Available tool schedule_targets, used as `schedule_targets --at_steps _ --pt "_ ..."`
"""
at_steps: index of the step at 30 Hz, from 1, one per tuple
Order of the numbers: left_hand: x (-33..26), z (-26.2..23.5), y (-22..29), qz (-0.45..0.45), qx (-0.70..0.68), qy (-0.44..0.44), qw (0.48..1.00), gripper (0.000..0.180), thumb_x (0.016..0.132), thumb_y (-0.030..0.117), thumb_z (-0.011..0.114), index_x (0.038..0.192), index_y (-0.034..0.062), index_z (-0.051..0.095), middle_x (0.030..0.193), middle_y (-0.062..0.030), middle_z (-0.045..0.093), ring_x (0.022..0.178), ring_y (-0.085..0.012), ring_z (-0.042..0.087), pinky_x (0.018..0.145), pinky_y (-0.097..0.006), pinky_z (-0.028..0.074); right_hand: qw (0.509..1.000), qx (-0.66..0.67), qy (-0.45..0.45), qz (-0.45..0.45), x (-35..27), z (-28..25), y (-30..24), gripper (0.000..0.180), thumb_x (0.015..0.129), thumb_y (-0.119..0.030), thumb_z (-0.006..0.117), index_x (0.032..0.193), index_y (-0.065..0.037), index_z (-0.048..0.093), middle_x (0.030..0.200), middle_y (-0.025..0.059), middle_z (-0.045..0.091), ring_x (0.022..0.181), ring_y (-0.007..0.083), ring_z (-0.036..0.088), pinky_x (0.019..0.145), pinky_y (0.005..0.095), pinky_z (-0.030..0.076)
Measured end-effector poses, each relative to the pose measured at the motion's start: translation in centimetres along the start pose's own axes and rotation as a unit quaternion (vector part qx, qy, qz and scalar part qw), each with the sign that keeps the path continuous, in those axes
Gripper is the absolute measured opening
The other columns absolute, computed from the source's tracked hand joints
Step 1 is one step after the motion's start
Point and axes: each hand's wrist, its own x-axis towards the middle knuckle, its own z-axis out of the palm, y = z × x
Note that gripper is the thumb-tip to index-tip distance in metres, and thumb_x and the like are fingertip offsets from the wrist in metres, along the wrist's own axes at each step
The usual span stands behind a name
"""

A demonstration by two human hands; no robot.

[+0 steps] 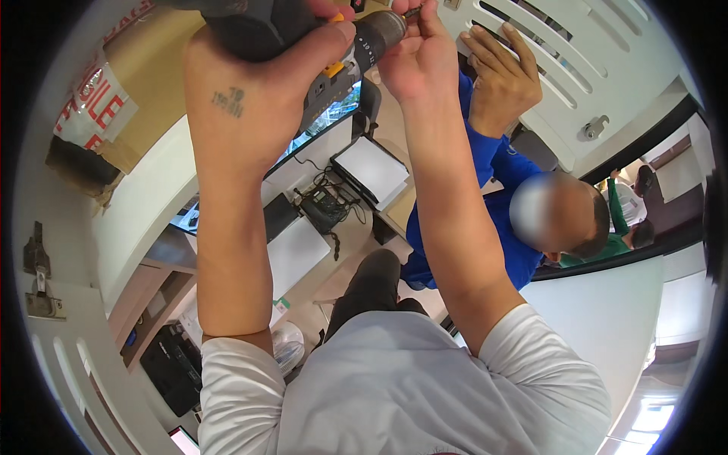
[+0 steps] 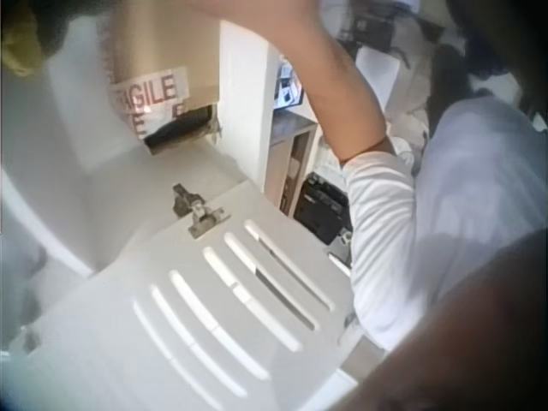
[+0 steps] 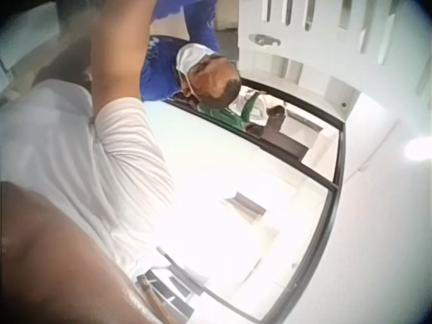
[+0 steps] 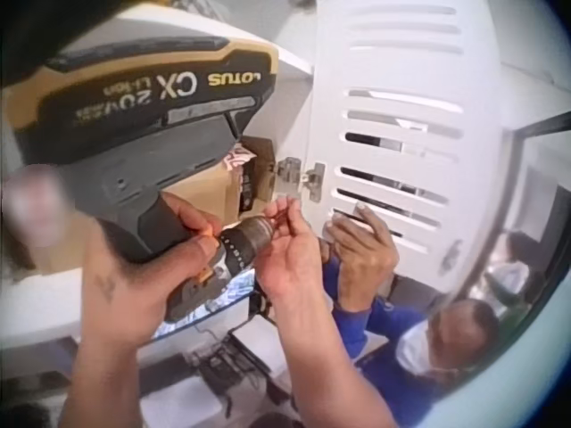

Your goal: The person uses a cordless drill to attach a white slatted cabinet door to a wall-mounted unit. They align the door with the hinges and drive screws into the mounting points while another person assists by holding the door steady. The task involves repeated drilling and alignment adjustments to secure the door.

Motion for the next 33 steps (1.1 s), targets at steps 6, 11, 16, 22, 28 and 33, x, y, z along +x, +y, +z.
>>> schedule_targets --at_steps 6,11,16,22,28,33 --pt "0.6 0.0 -2.3 0.038 0.009 0.05 0.998 0.017 0.078 -0.004 0.075 0.094 -0.0035 0.068 0.091 -0.0122 0.073 0.077 -0.0157 0.067 0.071 -0.028 0.054 0.999 -0.005 -0.049 0.009 0.2 0.0 0.5 0.02 0.108 -0.026 0.056 0.103 -0.009 0.065 0.095 0.0056 0.072 0.09 0.02 0.069 0.085 0.0348 0.058" --pt "2.0 -1.3 -2.9 0.018 -0.005 0.017 1.0 0.015 0.077 -0.002 0.076 0.091 -0.0029 0.07 0.089 -0.0106 0.073 0.078 -0.0155 0.067 0.071 -0.028 0.053 0.998 -0.034 -0.04 0.023 0.6 0.2 0.8 0.023 0.109 -0.025 0.051 0.104 -0.007 0.064 0.096 0.0074 0.072 0.092 0.0218 0.07 0.089 0.0355 0.057" --pt "2.0 -0.8 -1.6 0.06 -0.003 -0.013 0.998 0.011 0.077 0.001 0.075 0.086 -0.0031 0.07 0.084 -0.0084 0.072 0.077 -0.0147 0.067 0.07 -0.028 0.052 0.998 -0.059 0.006 0.004 2.1 0.7 0.6 0.026 0.111 -0.022 0.045 0.106 -0.002 0.061 0.098 0.0105 0.071 0.094 0.0243 0.07 0.092 0.0371 0.056" --pt "4.6 0.5 -4.4 0.082 0.007 0.0 0.997 0.012 0.078 0.004 0.075 0.087 -0.002 0.071 0.082 -0.0076 0.072 0.076 -0.0148 0.066 0.071 -0.03 0.052 0.996 -0.089 -0.025 0.007 6.2 0.5 -0.2 0.03 0.112 -0.024 0.041 0.102 -0.003 0.061 0.091 0.0084 0.069 0.087 0.0218 0.068 0.085 0.0325 0.057" --pt "6.0 1.6 -5.4 0.058 -0.021 -0.011 0.998 0.009 0.079 0.002 0.074 0.087 -0.0012 0.072 0.085 -0.0061 0.073 0.076 -0.015 0.066 0.072 -0.03 0.052 0.997 -0.043 -0.029 0.049 8.8 -1.0 -0.6 0.029 0.111 -0.023 0.043 0.093 -0.007 0.059 0.087 0.0073 0.067 0.084 0.0221 0.065 0.083 0.0339 0.055" --pt "6.6 2.6 -6.5 0.01 -0.013 -0.003 1.0 0.008 0.078 0.0 0.073 0.086 -0.0014 0.071 0.085 -0.0059 0.073 0.079 -0.0157 0.066 0.074 -0.03 0.052 0.999 -0.044 0.017 0.024 9.6 -0.5 0.8 0.026 0.107 -0.02 0.046 0.087 -0.009 0.058 0.086 0.0065 0.066 0.082 0.0249 0.063 0.084 0.0378 0.053"
